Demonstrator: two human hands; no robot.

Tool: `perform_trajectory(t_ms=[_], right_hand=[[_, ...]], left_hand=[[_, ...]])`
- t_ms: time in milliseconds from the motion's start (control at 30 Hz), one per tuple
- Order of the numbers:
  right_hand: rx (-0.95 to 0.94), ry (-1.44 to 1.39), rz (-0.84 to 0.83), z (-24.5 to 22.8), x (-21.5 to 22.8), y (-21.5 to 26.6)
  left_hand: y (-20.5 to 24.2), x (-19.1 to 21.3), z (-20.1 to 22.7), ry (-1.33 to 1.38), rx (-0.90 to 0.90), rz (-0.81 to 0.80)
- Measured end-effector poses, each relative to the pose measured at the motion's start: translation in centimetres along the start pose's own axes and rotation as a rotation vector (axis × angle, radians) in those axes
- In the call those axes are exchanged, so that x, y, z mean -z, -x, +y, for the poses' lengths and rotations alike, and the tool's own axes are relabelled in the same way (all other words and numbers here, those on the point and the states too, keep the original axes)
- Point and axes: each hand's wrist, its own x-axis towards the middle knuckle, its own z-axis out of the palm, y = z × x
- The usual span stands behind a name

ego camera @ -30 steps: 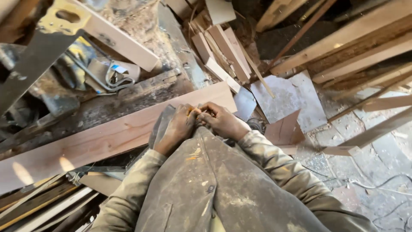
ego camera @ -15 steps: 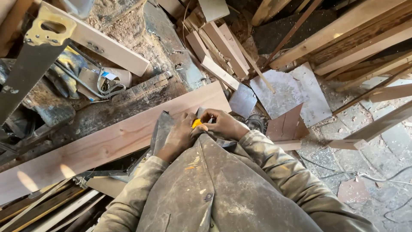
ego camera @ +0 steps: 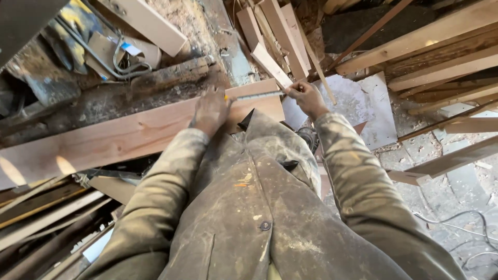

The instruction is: Marking a wooden board for cutting using a square, pencil, and tape measure

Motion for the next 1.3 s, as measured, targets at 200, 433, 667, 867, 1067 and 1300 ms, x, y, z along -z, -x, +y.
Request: perform_trajectory(t_ms=[200, 433, 667, 867, 1067, 1300], right_hand=[[-0.124, 0.14, 0.057, 1.0, -2.5, -2.1], [-0.131, -0.077, 0.238, -1.7, -1.4, 0.3], [-0.107, -0.224, 0.29, -4.3, 0.8, 1.9], [-0.15, -0.359, 0.293, -4.2, 0.3, 1.5], [-0.048, -0.32, 0.257, -4.8, -0.1, 1.3], [0.058, -0.359, 0.244, -4.2, -0.8, 0.5]], left_hand=[[-1.1, -1.1, -0.5, 0.0, 0.149, -0.056], [0.2, -1.1, -0.9, 0.042, 0.194, -0.061], [-0.6, -2.3, -1.6, 0.038, 0.178, -0.041], [-0.9, -2.5, -2.0, 0.033, 0.164, -0.03], [-0.7, -1.6, -1.6, 0.022, 0.177, -0.031], [-0.8, -2.1, -1.7, 0.038, 0.197, -0.058]])
